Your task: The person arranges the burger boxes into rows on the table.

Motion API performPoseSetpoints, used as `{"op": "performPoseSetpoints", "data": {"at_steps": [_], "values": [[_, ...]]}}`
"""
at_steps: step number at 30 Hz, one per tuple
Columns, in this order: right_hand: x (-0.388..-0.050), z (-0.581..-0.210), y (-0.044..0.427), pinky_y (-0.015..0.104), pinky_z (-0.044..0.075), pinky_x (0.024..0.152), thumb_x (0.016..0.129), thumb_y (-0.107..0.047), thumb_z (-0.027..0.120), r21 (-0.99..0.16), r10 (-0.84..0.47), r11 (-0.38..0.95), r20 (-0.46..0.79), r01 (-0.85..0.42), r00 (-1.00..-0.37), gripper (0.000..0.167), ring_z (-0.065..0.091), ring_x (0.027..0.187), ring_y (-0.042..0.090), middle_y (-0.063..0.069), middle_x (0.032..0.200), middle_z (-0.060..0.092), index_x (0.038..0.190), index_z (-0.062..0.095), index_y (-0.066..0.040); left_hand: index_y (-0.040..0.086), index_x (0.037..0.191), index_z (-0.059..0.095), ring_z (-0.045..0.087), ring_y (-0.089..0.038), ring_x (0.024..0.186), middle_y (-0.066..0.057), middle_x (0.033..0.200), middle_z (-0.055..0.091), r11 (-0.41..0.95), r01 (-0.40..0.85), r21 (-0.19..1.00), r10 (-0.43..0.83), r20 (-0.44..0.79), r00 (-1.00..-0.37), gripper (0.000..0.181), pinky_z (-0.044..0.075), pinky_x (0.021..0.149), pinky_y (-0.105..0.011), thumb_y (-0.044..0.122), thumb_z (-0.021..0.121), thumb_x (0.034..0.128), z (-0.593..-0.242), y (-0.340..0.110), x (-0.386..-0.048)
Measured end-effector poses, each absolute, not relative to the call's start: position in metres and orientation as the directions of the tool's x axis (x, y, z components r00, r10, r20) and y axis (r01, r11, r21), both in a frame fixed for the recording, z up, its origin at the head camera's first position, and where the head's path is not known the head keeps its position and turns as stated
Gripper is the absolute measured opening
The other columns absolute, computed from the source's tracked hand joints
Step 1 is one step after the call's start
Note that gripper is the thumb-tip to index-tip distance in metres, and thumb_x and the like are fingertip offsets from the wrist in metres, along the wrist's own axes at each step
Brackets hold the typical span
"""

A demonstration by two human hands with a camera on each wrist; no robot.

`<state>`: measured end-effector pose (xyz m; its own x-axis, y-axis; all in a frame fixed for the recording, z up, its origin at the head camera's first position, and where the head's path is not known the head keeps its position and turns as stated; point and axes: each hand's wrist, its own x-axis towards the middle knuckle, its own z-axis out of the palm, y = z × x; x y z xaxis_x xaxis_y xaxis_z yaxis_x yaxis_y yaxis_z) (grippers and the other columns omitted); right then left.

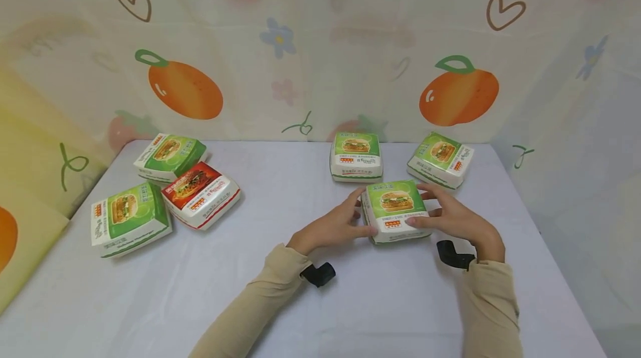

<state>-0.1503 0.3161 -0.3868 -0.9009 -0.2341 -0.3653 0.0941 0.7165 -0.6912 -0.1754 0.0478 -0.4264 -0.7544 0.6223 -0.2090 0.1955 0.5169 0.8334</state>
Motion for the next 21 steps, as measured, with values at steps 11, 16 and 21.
{"op": "performPoseSetpoints", "data": {"at_steps": [11, 16, 21], "values": [[-0.153, -0.387, 0.301, 0.056, 0.053, 0.093, 0.09, -0.04, 0.07, -0.703, -0.274, 0.708, -0.362, 0.068, -0.891, 0.091, 0.053, 0.12, 0.051, 0.034, 0.15, 0.028, 0.155, 0.016, -0.006, 0.016, 0.159, 0.003, 0.054, -0.017, 0.119, -0.015, 0.14, 0.054, 0.57, 0.149, 0.808, 0.619, -0.303, -0.725, 0.1, 0.045, 0.104, -0.034, 0.047, 0.069, 0.0901, -0.413, 0.03, -0.179], [-0.154, -0.386, 0.294, 0.054, 0.053, 0.094, 0.09, -0.043, 0.07, -0.705, -0.283, 0.705, -0.38, 0.077, -0.881, 0.092, 0.054, 0.121, 0.049, 0.032, 0.152, 0.027, 0.155, 0.016, -0.006, 0.016, 0.159, 0.003, 0.053, -0.018, 0.123, -0.014, 0.142, 0.053, 0.581, 0.135, 0.802, 0.613, -0.323, -0.721, 0.101, 0.043, 0.107, -0.035, 0.047, 0.07, 0.0894, -0.409, 0.024, -0.18], [-0.154, -0.384, 0.288, 0.055, 0.052, 0.096, 0.091, -0.045, 0.068, -0.701, -0.295, 0.708, -0.401, 0.083, -0.867, 0.092, 0.051, 0.125, 0.051, 0.032, 0.154, 0.025, 0.156, 0.014, -0.007, 0.015, 0.158, 0.004, 0.053, -0.018, 0.12, -0.014, 0.141, 0.053, 0.605, 0.128, 0.786, 0.604, -0.349, -0.716, 0.102, 0.043, 0.106, -0.037, 0.048, 0.07, 0.0885, -0.405, 0.019, -0.182]]}}
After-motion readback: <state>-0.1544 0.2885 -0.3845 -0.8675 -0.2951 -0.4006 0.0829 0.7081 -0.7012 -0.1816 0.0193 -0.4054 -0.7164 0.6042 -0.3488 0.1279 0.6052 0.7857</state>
